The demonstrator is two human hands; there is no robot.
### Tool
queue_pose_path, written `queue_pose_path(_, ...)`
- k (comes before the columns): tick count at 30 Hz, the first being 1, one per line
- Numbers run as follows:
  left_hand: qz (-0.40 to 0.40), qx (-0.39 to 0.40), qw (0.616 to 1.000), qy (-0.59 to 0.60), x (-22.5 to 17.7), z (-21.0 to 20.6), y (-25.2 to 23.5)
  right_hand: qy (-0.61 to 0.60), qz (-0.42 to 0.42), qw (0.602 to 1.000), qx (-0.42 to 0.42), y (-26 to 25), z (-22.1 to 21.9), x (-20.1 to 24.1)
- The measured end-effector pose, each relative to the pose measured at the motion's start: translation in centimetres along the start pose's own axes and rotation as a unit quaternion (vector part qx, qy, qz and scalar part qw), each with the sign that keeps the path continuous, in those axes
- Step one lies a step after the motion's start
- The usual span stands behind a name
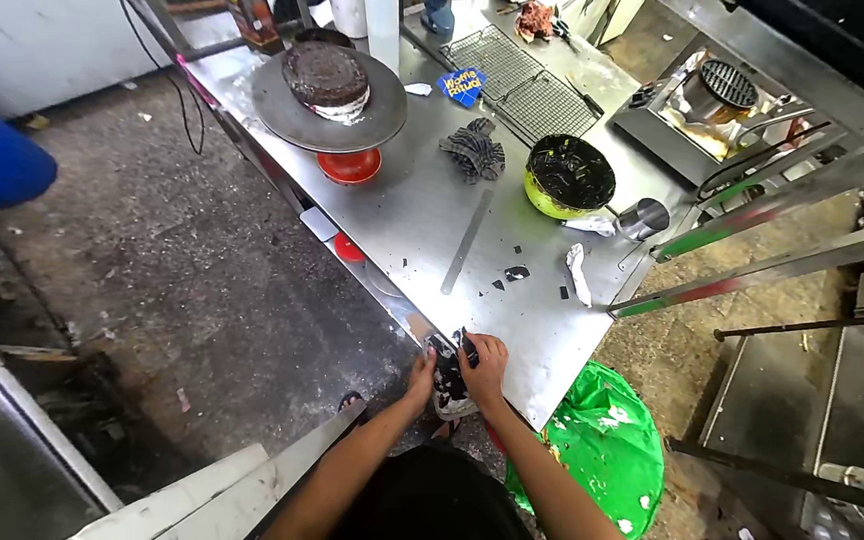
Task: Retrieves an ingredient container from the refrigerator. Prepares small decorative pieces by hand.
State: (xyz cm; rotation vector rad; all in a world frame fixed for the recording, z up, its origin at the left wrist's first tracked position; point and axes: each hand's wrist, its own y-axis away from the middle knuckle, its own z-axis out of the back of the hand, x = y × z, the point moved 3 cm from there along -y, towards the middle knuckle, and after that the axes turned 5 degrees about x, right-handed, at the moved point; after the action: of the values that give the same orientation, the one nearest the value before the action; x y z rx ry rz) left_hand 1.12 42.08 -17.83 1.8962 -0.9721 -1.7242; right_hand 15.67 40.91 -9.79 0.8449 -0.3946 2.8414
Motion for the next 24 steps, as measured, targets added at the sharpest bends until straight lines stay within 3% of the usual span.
queue_pose_path(5, 0.003, 0.002, 1.000, -0.002, 0.1, -0.1, 0.0, 0.023, -0.004, 1.000, 0.001, 0.3, 0.1, 0.3)
queue_pose_path(8, 0.003, 0.002, 1.000, -0.010, 0.2, 0.0, 0.1, 0.045, -0.021, 0.998, 0.045, 0.0, 0.5, 1.2)
queue_pose_path(16, 0.010, -0.007, 1.000, 0.013, 0.5, -0.2, 0.1, -0.037, 0.055, 0.997, 0.049, 0.9, 0.2, 0.7)
queue_pose_path(24, -0.008, -0.002, 0.999, 0.049, 1.0, -0.4, -0.1, -0.139, 0.036, 0.989, 0.031, 3.2, 0.1, 2.9)
